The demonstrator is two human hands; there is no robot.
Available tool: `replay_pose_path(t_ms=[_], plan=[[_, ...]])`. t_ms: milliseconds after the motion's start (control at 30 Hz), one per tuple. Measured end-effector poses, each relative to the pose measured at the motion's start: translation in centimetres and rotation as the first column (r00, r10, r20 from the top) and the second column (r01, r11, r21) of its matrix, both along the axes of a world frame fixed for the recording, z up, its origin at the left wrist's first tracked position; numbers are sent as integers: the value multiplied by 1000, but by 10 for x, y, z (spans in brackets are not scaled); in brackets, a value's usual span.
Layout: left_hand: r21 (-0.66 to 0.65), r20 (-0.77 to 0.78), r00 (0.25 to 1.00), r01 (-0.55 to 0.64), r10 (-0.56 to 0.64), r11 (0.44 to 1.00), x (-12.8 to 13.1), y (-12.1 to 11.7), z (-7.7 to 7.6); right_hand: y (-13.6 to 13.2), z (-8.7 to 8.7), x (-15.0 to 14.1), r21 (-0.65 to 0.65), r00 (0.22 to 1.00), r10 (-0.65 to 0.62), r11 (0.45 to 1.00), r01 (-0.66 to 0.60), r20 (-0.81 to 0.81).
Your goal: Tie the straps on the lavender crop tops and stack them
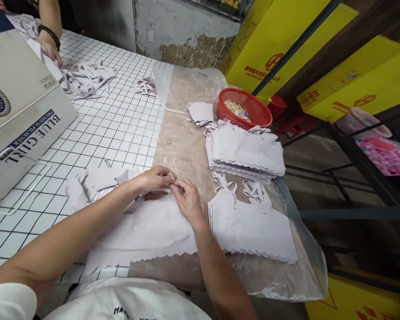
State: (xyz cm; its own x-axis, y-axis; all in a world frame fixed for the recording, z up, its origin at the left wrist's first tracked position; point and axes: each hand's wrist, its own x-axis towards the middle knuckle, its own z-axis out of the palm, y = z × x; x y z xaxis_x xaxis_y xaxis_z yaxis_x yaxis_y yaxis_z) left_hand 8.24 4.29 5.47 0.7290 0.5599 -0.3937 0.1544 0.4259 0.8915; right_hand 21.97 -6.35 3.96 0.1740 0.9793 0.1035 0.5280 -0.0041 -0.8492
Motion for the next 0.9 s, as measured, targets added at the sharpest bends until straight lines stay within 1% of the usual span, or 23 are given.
replay_pose_path(t_ms=[67, 133, 233, 300, 400, 467, 500, 533, 600, 667, 800, 867, 900], plan=[[15, 1, 1000, -4, 4, 1000, -4, -4, 1, 5, 1, -1, -9, 995, -7, 1000, 6, -101], [28, 14, 1000, 5, -6, 1000, -9, -9, 0, 6, 0, -1, -9, 979, -40, 999, 39, -198], [48, 41, 995, 86, -88, 995, -14, -15, -1, 3, -4, -2, -47, 928, -88, 996, 76, -361], [74, 53, 990, 129, -133, 989, -15, -19, -1, 1, -3, -4, -108, 856, -122, 991, 78, -502], [83, 94, 983, 148, -156, 985, -15, -24, -1, -1, 4, -5, -176, 703, -167, 983, 62, -691], [75, 111, 980, 158, -166, 984, -15, -28, 0, -2, 9, -4, -190, 633, -184, 980, 58, -752], [84, 104, 981, 153, -161, 985, -15, -29, 1, -3, 11, -4, -193, 620, -185, 980, 55, -763], [104, 90, 985, 138, -148, 985, -16, -31, 2, -3, 13, -3, -194, 620, -181, 980, 47, -764], [169, 53, 994, 90, -101, 981, -16, -33, 3, -5, 14, -3, -192, 649, -161, 981, 24, -743], [242, 21, 998, 51, -58, 969, -16, -34, 4, -6, 12, -2, -180, 698, -136, 984, 10, -703], [338, -23, 998, 64, -59, 939, -16, -30, 12, -6, 7, 4, -135, 819, -84, 991, 8, -567], [310, -1, 997, 70, -73, 948, -17, -26, 21, -4, 5, 9, -98, 886, -57, 995, 13, -461], [261, 25, 997, 67, -76, 963, -18, -23, 25, -3, 4, 12, -81, 912, -35, 997, 2, -408]])
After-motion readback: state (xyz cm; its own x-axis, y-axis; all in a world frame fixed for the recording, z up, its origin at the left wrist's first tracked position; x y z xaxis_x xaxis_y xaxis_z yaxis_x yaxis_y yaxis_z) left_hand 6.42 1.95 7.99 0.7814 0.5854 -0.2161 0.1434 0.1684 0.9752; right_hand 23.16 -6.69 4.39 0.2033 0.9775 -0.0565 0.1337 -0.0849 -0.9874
